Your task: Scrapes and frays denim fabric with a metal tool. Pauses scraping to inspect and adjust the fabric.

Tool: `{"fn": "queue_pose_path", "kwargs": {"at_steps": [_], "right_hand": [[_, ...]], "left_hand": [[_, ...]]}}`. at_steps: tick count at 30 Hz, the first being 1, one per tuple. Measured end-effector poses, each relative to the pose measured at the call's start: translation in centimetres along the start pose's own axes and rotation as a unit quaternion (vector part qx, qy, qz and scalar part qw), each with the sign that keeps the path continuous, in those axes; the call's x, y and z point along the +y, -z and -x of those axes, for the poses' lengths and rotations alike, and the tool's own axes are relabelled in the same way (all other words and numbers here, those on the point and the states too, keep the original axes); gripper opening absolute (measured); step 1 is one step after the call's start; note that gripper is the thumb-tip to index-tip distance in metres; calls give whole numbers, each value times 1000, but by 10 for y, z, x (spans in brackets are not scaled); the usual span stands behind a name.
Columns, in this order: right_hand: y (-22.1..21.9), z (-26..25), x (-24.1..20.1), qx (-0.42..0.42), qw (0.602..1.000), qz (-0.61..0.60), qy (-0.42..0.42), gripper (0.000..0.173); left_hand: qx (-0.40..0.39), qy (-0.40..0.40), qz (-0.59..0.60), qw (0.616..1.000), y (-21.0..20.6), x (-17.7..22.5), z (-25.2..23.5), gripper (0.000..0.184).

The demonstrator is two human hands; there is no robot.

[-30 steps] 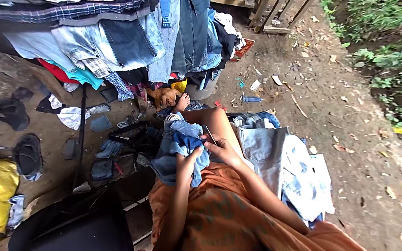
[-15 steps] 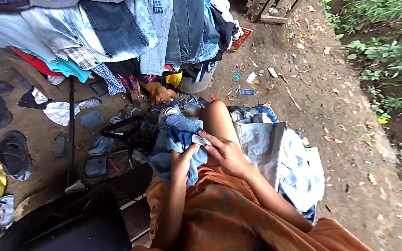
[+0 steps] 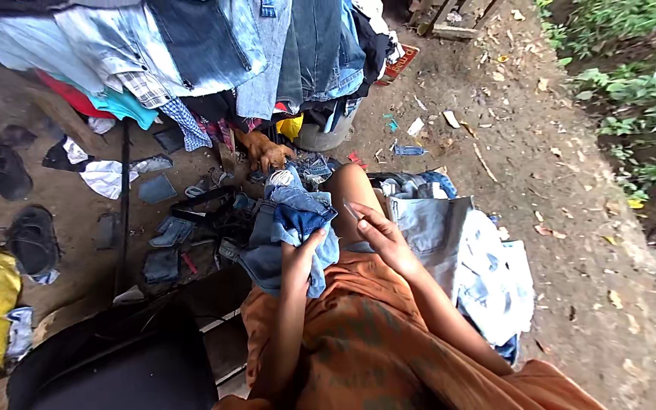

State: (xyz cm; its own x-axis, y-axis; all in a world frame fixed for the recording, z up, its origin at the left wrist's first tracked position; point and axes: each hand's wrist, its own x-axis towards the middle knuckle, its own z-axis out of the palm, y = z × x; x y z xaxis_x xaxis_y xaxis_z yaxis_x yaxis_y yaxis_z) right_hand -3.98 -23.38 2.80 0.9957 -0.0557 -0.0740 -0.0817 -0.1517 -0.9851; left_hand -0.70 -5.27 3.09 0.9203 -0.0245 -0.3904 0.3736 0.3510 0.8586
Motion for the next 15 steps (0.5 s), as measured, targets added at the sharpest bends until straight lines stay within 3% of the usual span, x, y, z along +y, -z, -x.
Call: {"fn": "queue_pose_path", "kwargs": {"at_steps": [5,10,13,15], "right_hand": [[-5,2,-6,-43,998,27,30,40],[-9,1,-22,-67,963,249,82,50],[-18,-2,-12,-23,936,327,129,44],[-19,-4,-2,15,947,294,128,40]], "left_hand": [[7,-5,5,1000,2,1,1,44],[12,-28,-10,999,-3,1,5,46],[4,-47,-13,999,-3,-2,8,42],[1,-47,-9,999,-2,-3,8,42]]}}
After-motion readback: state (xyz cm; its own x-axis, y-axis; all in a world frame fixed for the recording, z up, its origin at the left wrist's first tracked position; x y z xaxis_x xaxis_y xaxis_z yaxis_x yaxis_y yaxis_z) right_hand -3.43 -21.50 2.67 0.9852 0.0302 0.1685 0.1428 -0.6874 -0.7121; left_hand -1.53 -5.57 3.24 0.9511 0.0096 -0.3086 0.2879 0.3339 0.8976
